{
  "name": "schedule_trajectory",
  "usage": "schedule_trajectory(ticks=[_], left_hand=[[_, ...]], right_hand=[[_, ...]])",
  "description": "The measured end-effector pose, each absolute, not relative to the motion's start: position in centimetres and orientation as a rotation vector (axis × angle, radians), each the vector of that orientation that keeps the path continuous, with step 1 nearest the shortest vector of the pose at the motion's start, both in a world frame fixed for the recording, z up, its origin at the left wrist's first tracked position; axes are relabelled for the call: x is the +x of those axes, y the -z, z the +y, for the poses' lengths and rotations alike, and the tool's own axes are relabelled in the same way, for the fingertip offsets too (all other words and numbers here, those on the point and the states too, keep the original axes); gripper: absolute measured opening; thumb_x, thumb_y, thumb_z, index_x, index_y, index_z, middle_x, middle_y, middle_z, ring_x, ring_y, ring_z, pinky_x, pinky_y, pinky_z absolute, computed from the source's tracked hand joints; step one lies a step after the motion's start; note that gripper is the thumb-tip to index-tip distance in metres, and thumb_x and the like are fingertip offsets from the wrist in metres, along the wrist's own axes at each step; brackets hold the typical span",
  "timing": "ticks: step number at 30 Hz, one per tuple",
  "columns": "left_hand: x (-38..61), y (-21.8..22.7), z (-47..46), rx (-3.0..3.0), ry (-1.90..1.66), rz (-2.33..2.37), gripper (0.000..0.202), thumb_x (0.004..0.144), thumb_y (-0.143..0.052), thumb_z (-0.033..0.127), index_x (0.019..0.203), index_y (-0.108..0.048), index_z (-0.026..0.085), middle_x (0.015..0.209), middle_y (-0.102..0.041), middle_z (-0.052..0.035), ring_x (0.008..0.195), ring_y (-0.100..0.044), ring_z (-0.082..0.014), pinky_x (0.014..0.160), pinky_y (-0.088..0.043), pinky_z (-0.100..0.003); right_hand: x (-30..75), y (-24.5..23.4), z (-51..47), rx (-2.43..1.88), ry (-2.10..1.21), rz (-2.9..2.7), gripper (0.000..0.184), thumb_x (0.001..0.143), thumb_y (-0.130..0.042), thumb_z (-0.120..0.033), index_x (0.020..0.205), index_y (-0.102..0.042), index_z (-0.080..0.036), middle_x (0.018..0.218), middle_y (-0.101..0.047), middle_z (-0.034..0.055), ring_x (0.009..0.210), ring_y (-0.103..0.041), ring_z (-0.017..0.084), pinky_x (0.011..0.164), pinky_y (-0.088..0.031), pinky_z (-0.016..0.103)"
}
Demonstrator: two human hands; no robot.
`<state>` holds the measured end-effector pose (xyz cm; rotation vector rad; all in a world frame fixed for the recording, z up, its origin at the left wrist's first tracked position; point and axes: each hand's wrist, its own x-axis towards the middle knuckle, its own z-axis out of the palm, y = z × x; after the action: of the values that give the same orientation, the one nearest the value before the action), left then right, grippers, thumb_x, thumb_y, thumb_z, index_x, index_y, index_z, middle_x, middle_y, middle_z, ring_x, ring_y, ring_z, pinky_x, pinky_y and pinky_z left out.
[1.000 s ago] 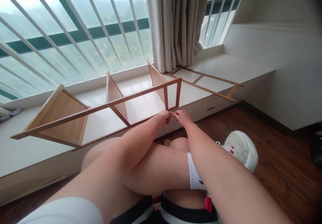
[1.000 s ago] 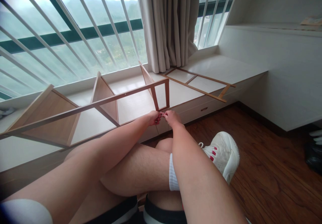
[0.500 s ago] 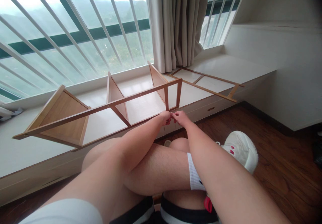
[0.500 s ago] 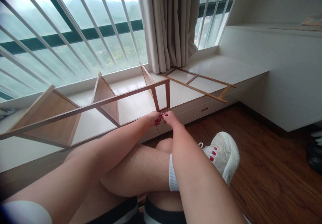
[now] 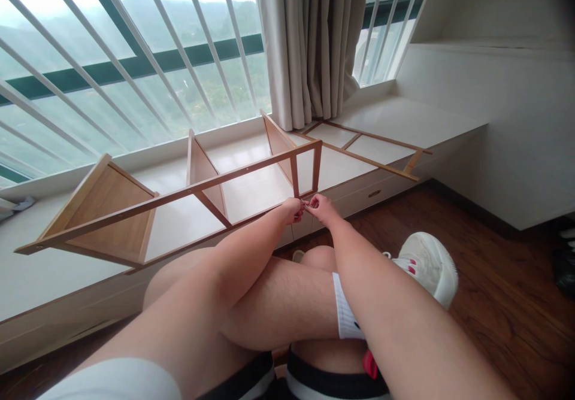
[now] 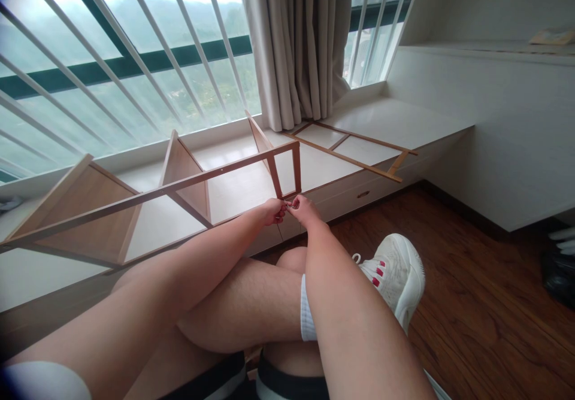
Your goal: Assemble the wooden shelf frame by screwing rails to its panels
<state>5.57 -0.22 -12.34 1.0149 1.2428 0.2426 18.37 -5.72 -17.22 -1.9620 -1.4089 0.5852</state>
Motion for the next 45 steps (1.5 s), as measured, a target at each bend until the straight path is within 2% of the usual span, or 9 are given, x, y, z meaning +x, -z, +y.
schedule_trajectory(ticks=[7, 12, 16, 20, 25, 31, 35, 45], left_hand=[[5.6, 12.4, -0.1, 1.004, -0.244, 1.244, 0.027, 0.092, -0.054, 0.034, 0.109, -0.058, 0.013, 0.093, -0.061, -0.0041, 0.070, -0.058, -0.0108, 0.059, -0.052, -0.025], [5.6, 12.5, -0.1, 1.005, -0.240, 1.253, 0.030, 0.092, -0.055, 0.034, 0.114, -0.057, 0.014, 0.103, -0.061, -0.0068, 0.082, -0.061, -0.0146, 0.069, -0.054, -0.031], [5.6, 12.4, -0.2, 1.012, -0.238, 1.263, 0.032, 0.091, -0.055, 0.035, 0.115, -0.057, 0.014, 0.108, -0.061, -0.0079, 0.087, -0.061, -0.0164, 0.073, -0.054, -0.034], [5.6, 12.3, -0.3, 1.021, -0.237, 1.269, 0.029, 0.092, -0.054, 0.035, 0.112, -0.058, 0.014, 0.101, -0.061, -0.0064, 0.080, -0.060, -0.0140, 0.067, -0.054, -0.030], [5.5, 12.2, -0.3, 1.028, -0.233, 1.273, 0.026, 0.092, -0.054, 0.034, 0.108, -0.058, 0.013, 0.092, -0.060, -0.0039, 0.070, -0.058, -0.0107, 0.059, -0.051, -0.025], [5.7, 12.2, -0.2, 1.022, -0.237, 1.283, 0.026, 0.092, -0.054, 0.034, 0.107, -0.058, 0.013, 0.090, -0.060, -0.0034, 0.068, -0.057, -0.0101, 0.058, -0.050, -0.024], [5.7, 12.2, -0.3, 1.012, -0.240, 1.279, 0.026, 0.093, -0.053, 0.035, 0.105, -0.058, 0.013, 0.086, -0.059, -0.0020, 0.063, -0.054, -0.0086, 0.054, -0.048, -0.022], [5.7, 12.6, -0.1, 1.010, -0.235, 1.274, 0.028, 0.092, -0.054, 0.036, 0.108, -0.058, 0.013, 0.091, -0.060, -0.0036, 0.068, -0.057, -0.0103, 0.058, -0.051, -0.025]], right_hand=[[18.4, 16.4, -5.8, -2.034, -0.527, -1.450, 0.021, 0.074, -0.072, -0.041, 0.079, -0.065, -0.022, 0.076, -0.068, 0.0013, 0.068, -0.059, 0.015, 0.057, -0.037, 0.024], [18.3, 15.6, -5.9, -2.078, -0.523, -1.477, 0.019, 0.076, -0.071, -0.041, 0.079, -0.070, -0.022, 0.078, -0.070, 0.0045, 0.073, -0.062, 0.018, 0.060, -0.039, 0.025], [18.0, 15.3, -6.0, -2.075, -0.575, -1.513, 0.017, 0.079, -0.067, -0.038, 0.078, -0.072, -0.022, 0.071, -0.070, 0.0037, 0.068, -0.063, 0.017, 0.059, -0.040, 0.024], [17.8, 15.1, -6.0, -2.041, -0.644, -1.549, 0.018, 0.083, -0.062, -0.034, 0.077, -0.072, -0.021, 0.064, -0.069, 0.0018, 0.060, -0.062, 0.014, 0.055, -0.038, 0.023], [17.8, 15.3, -6.0, -2.036, -0.652, -1.546, 0.018, 0.083, -0.061, -0.034, 0.079, -0.071, -0.020, 0.067, -0.070, 0.0019, 0.061, -0.061, 0.013, 0.054, -0.037, 0.022], [18.0, 15.9, -6.0, -2.070, -0.607, -1.516, 0.024, 0.077, -0.069, -0.045, 0.080, -0.069, -0.021, 0.079, -0.071, 0.0028, 0.066, -0.061, 0.015, 0.054, -0.037, 0.023], [18.1, 15.7, -6.0, -2.114, -0.556, -1.499, 0.029, 0.075, -0.071, -0.050, 0.083, -0.069, -0.022, 0.079, -0.070, 0.0038, 0.070, -0.062, 0.017, 0.057, -0.038, 0.024], [17.8, 14.9, -6.1, -2.176, -0.489, -1.535, 0.026, 0.076, -0.068, -0.049, 0.073, -0.070, -0.024, 0.077, -0.069, 0.0056, 0.071, -0.061, 0.020, 0.060, -0.038, 0.027]])
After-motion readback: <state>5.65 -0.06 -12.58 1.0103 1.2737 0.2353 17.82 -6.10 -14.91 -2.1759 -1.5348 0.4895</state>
